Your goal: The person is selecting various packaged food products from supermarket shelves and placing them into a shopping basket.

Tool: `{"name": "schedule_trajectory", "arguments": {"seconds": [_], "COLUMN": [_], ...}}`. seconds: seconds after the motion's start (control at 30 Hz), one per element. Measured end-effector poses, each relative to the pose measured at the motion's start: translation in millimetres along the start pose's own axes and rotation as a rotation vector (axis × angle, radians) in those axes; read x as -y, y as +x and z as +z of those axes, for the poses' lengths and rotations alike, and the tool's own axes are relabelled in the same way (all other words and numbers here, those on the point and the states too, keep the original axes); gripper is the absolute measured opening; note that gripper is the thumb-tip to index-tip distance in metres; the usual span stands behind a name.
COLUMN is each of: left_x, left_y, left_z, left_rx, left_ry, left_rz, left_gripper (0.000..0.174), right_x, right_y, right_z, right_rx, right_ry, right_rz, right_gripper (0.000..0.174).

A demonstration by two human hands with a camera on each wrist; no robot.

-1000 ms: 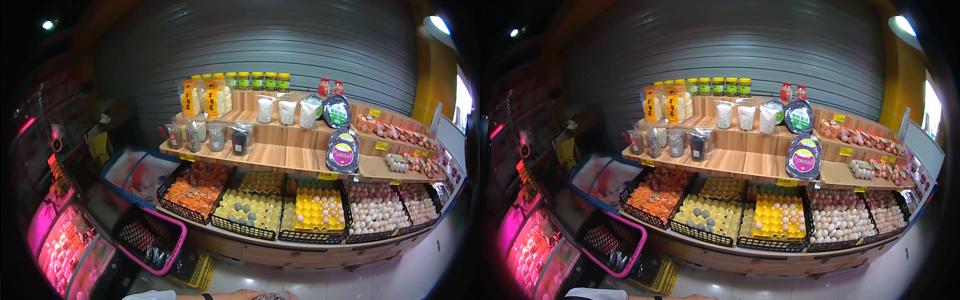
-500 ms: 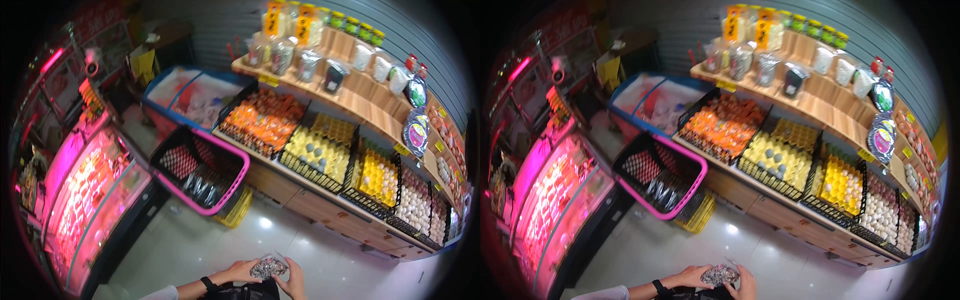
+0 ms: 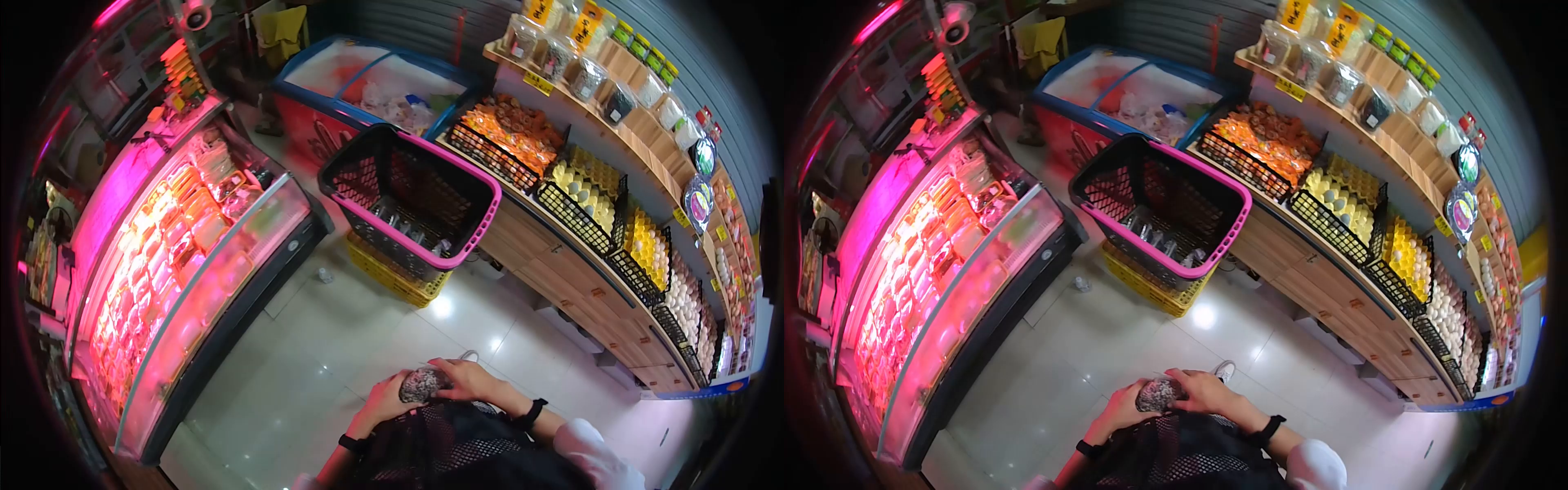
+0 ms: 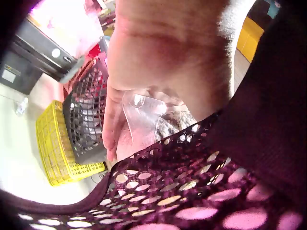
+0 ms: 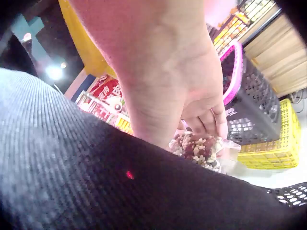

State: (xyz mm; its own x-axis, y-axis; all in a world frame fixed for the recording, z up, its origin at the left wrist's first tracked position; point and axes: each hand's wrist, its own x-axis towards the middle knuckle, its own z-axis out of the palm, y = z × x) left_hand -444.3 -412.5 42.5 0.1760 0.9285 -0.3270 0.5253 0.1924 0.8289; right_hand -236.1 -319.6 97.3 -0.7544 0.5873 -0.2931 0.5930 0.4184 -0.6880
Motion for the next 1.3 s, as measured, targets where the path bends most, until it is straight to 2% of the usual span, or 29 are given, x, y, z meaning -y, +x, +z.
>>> {"name": "schedule_trajectory", "arguments": {"seconds": [0.07, 0.23, 0.43, 0.7, 0.83, 0.97, 1.13, 1.3], "left_x": [7, 32, 45, 33, 32, 10, -3, -36], "left_y": [-21, -47, -44, -26, -3, 50, 128, 215], "left_z": [-21, -46, -47, -63, -82, -117, -155, -179], "left_rx": [-0.122, -0.258, -0.279, -0.2, -0.127, 0.068, 0.333, 0.559], "left_ry": [-0.057, -0.06, -0.048, -0.148, -0.071, -0.022, 0.136, 0.27], "left_rz": [-0.022, -0.04, -0.064, -0.185, -0.232, -0.312, -0.122, -0.073], "left_gripper": [0.061, 0.064, 0.064, 0.062, 0.059, 0.058, 0.057, 0.056], "right_x": [15, 51, 54, 31, 3, -11, -38, -56], "right_y": [24, 60, 74, 104, 126, 140, 150, 147], "right_z": [12, 22, 18, 16, 19, -15, -49, -86], "right_rx": [0.081, 0.149, 0.173, 0.303, 0.291, 0.265, 0.127, -0.096], "right_ry": [-0.015, -0.065, -0.113, 0.044, 0.183, 0.298, 0.395, 0.455], "right_rz": [-0.106, -0.188, -0.208, -0.117, -0.168, -0.07, 0.028, 0.147], "right_gripper": [0.063, 0.061, 0.059, 0.056, 0.057, 0.06, 0.057, 0.052]}}
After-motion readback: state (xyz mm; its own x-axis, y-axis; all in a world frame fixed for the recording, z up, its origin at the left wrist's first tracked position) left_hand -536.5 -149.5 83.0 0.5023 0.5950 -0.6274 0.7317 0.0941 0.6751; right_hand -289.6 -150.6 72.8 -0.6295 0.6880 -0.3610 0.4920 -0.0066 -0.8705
